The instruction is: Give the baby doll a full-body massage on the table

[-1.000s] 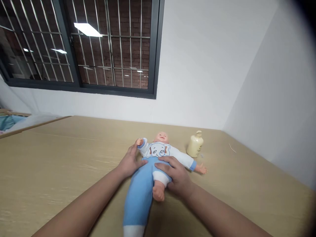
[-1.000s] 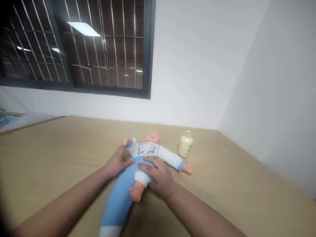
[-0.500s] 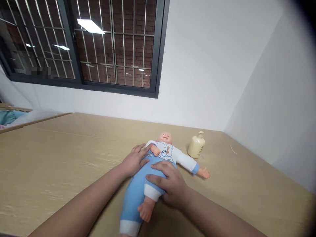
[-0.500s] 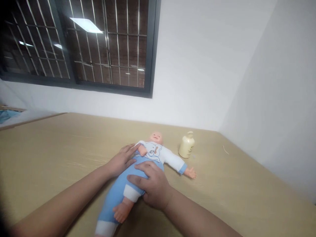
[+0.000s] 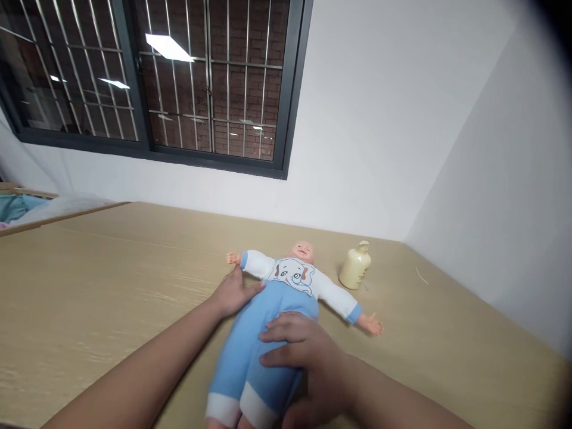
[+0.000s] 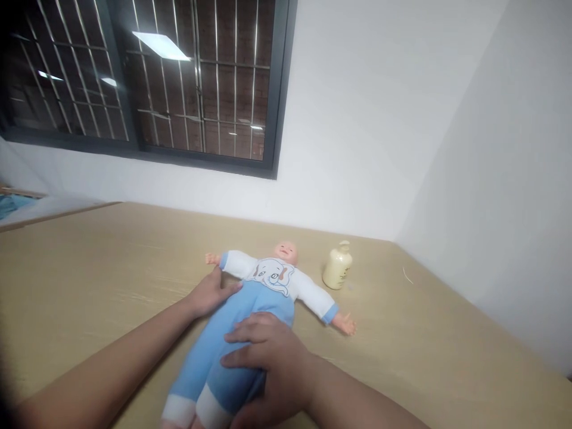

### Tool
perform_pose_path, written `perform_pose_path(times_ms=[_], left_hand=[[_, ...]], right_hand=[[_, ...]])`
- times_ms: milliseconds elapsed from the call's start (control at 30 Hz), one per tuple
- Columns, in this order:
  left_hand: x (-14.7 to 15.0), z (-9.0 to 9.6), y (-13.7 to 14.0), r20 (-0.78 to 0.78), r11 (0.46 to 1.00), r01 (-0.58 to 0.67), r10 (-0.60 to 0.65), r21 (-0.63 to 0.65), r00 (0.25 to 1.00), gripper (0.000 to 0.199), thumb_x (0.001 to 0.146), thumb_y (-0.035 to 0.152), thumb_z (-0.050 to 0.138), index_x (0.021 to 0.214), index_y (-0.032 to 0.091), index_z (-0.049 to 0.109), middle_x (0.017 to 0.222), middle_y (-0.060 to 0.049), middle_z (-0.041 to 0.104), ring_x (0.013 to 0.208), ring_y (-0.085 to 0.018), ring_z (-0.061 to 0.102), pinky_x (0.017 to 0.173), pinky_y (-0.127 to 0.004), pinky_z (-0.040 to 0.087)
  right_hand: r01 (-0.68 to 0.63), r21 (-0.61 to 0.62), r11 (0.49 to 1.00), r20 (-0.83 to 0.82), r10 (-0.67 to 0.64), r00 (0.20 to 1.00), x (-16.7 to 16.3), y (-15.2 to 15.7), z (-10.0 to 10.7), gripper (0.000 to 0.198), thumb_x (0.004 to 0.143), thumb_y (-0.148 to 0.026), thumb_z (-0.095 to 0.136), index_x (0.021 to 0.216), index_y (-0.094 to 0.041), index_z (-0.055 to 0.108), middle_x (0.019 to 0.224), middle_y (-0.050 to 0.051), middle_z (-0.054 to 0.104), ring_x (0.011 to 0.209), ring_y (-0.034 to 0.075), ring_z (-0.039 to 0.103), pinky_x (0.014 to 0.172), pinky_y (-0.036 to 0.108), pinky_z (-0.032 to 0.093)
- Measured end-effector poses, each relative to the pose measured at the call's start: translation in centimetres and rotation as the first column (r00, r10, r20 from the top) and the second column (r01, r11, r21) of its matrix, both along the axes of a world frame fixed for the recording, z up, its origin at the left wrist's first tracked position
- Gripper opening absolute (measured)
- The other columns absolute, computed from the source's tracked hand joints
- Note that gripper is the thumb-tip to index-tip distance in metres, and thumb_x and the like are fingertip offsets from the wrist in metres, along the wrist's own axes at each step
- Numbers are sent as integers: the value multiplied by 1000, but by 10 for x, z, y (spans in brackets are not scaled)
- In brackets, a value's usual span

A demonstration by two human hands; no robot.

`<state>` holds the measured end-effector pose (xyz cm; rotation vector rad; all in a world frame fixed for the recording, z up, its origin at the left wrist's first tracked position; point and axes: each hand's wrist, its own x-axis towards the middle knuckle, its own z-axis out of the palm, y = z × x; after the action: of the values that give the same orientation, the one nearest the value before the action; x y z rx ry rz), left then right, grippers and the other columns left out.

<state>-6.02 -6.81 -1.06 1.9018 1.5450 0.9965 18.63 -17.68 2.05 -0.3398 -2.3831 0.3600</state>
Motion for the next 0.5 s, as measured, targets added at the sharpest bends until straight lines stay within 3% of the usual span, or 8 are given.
perform_pose_path(times_ms=[67, 133, 200, 267, 333, 400, 500], left_hand=[[2, 0, 1, -60, 1000, -10, 10, -1, 998, 86, 74, 69, 61, 135, 10, 51, 136, -21, 58, 129, -39, 51, 104, -44, 38], [3, 1, 1, -125, 999, -33, 33, 3, 992, 82, 75, 71, 57, 130, 10, 57, 135, -21, 59, 130, -39, 49, 105, -44, 36], [3, 1, 0, -175, 998, -58, 60, 17, 983, 80, 77, 72, 54, 128, 11, 60, 136, -21, 58, 132, -39, 47, 105, -43, 35], [3, 2, -2, -211, 997, -72, 75, 21, 975, 76, 78, 73, 51, 123, 13, 64, 135, -20, 59, 131, -39, 48, 103, -43, 36], [4, 4, -6, -238, 998, -63, 62, 5, 969, 71, 80, 73, 47, 112, 14, 70, 128, -19, 65, 125, -39, 53, 98, -42, 40], [5, 8, -10, -254, 999, -32, 24, -29, 967, 65, 83, 71, 44, 101, 16, 74, 114, -18, 71, 113, -37, 61, 90, -41, 44], [11, 13, -17, -272, 998, 10, -25, -57, 962, 58, 87, 66, 41, 88, 19, 74, 93, -14, 74, 94, -33, 67, 79, -38, 45]], right_hand=[[-3, -155, 988, -109, -14, 994, 3, 6, -3, 40, 82, -59, 63, 104, -26, 69, 111, 7, 72, 106, 23, 65, 100, 38, 44], [106, -276, 955, -166, -156, 974, 7, 15, -7, 33, 93, -51, 52, 88, -23, 69, 93, 5, 73, 89, 18, 68, 86, 32, 49], [355, -281, 892, -128, -401, 907, 13, 25, -8, 36, 96, -43, 47, 73, -21, 63, 76, 4, 69, 74, 17, 64, 72, 29, 47], [613, -179, 770, -17, -625, 780, 19, 35, -6, 39, 95, -43, 49, 64, -20, 55, 66, 3, 63, 66, 17, 58, 64, 29, 40], [767, -85, 636, 131, -756, 642, 24, 42, 0, 38, 93, -49, 49, 67, -21, 52, 65, 2, 61, 64, 18, 55, 60, 29, 34], [848, -45, 528, 286, -807, 517, 28, 45, 5, 37, 93, -57, 46, 81, -23, 55, 70, 3, 63, 65, 20, 56, 58, 29, 31], [902, -47, 430, 442, -801, 405, 29, 47, 6, 50, 91, -67, 37, 108, -22, 53, 76, 7, 66, 69, 25, 60, 59, 30, 32]])
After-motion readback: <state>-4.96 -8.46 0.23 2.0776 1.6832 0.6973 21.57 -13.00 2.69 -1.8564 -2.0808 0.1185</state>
